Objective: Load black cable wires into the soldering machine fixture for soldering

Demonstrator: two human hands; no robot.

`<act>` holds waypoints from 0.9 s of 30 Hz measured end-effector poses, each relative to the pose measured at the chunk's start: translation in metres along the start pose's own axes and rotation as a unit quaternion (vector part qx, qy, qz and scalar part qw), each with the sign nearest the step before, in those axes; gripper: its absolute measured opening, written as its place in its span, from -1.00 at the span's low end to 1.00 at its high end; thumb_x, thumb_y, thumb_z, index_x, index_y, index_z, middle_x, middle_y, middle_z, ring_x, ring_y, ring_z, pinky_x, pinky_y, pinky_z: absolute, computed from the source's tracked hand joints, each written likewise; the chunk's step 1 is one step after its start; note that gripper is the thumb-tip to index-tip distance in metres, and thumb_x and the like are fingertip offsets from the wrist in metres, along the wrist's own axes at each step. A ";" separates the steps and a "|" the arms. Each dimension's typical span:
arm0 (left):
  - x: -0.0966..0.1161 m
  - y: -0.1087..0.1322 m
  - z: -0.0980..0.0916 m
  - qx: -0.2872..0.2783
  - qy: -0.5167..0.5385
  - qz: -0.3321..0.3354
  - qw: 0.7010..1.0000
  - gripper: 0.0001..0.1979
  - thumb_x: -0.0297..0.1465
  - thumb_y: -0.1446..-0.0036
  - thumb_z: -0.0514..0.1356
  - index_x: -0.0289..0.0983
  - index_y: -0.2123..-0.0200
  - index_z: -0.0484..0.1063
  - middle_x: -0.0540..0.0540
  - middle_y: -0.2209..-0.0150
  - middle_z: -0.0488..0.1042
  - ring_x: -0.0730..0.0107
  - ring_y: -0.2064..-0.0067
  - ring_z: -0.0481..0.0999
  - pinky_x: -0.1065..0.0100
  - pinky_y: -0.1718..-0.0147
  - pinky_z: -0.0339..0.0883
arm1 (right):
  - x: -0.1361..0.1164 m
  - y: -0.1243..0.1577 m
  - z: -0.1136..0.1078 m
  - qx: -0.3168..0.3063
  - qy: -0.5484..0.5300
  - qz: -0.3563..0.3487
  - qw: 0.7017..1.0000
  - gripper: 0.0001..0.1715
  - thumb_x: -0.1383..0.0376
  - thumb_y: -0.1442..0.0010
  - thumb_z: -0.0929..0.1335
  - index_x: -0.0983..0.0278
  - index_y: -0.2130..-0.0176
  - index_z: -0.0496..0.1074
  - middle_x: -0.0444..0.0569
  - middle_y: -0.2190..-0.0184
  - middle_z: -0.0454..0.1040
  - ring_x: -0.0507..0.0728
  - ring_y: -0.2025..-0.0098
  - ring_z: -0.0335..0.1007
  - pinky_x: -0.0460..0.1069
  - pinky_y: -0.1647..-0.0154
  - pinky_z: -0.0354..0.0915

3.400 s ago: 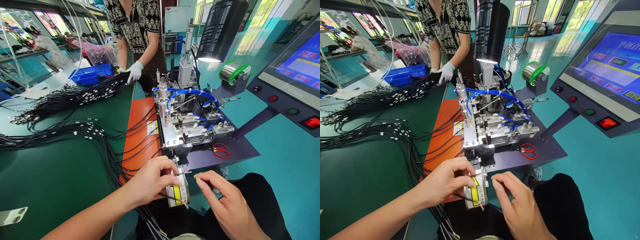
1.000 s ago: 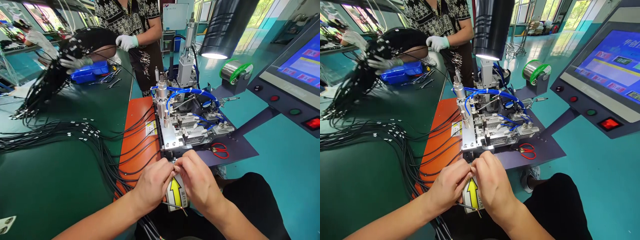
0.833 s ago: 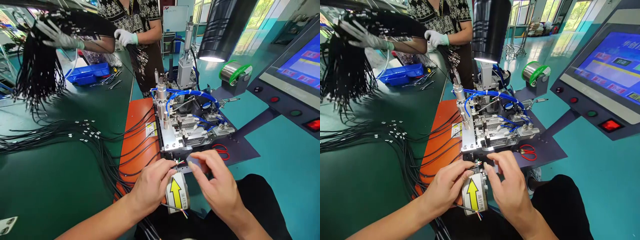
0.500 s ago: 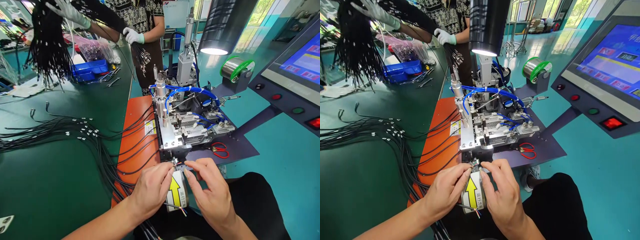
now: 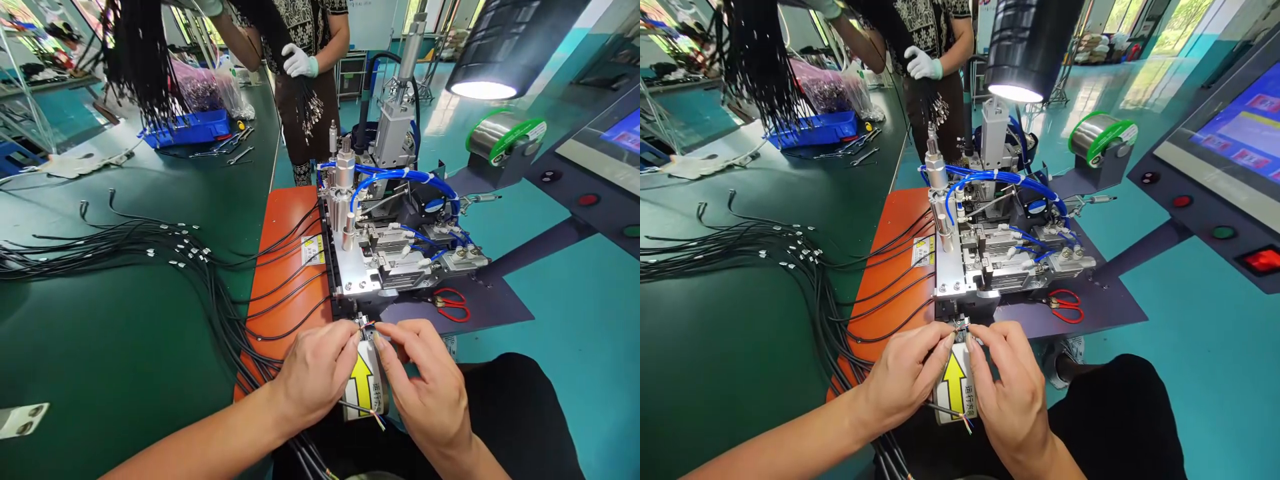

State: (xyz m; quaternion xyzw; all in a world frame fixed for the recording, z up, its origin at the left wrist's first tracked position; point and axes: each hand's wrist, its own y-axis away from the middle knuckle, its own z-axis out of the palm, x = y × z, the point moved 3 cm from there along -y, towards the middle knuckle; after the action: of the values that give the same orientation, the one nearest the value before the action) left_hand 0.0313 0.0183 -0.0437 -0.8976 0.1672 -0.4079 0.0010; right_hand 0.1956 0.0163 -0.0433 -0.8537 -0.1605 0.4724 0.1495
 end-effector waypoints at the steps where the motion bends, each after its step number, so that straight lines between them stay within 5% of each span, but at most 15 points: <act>1: 0.000 0.000 0.000 0.003 -0.002 0.002 1.000 -0.78 -0.38 -0.39 0.00 -0.28 0.18 0.44 -0.05 0.36 0.49 0.38 0.35 0.46 0.36 0.33 0.30 | 0.000 0.000 0.000 0.002 0.000 -0.004 1.000 -0.78 0.43 -0.32 0.32 0.26 0.07 0.50 -0.01 0.26 0.37 0.10 0.26 0.35 0.00 0.24 0.32; 9: -0.001 0.002 0.004 0.013 -0.037 0.044 0.998 -0.80 -0.40 -0.37 0.03 -0.28 0.19 0.45 -0.07 0.36 0.50 0.36 0.35 0.47 0.35 0.32 0.32 | 0.001 -0.020 0.005 -0.077 0.006 -0.012 0.997 -0.87 0.39 -0.35 0.26 0.28 0.25 0.38 -0.03 0.30 0.32 0.11 0.26 0.28 0.03 0.24 0.25; 13: -0.002 0.001 0.002 0.017 -0.027 0.048 0.998 -0.80 -0.41 -0.38 0.03 -0.28 0.15 0.46 -0.07 0.33 0.51 0.36 0.32 0.48 0.35 0.29 0.33 | 0.006 -0.027 0.004 -0.120 -0.043 0.063 0.990 -0.82 0.30 -0.39 0.25 0.23 0.30 0.35 -0.07 0.32 0.32 0.09 0.28 0.29 -0.01 0.26 0.25; 17: -0.003 0.001 0.001 0.011 -0.010 0.034 0.999 -0.81 -0.41 -0.38 0.03 -0.27 0.15 0.44 -0.05 0.34 0.50 0.38 0.35 0.46 0.36 0.33 0.30 | 0.013 -0.020 -0.005 -0.085 -0.055 0.116 0.988 -0.86 0.23 -0.39 0.28 0.17 0.20 0.43 -0.10 0.26 0.37 0.06 0.25 0.34 -0.05 0.24 0.27; 27: -0.002 0.001 -0.001 0.005 0.007 0.020 1.000 -0.80 -0.39 -0.39 0.02 -0.27 0.15 0.44 -0.05 0.34 0.49 0.39 0.34 0.44 0.37 0.31 0.28 | 0.015 -0.010 -0.005 -0.045 -0.025 0.073 0.996 -0.84 0.31 -0.33 0.33 0.15 0.11 0.50 -0.11 0.25 0.40 0.03 0.32 0.34 -0.06 0.30 0.30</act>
State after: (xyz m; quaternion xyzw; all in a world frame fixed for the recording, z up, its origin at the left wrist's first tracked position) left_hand 0.0295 0.0183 -0.0449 -0.8913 0.1827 -0.4148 0.0126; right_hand 0.2062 0.0309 -0.0478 -0.8570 -0.1221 0.4954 0.0720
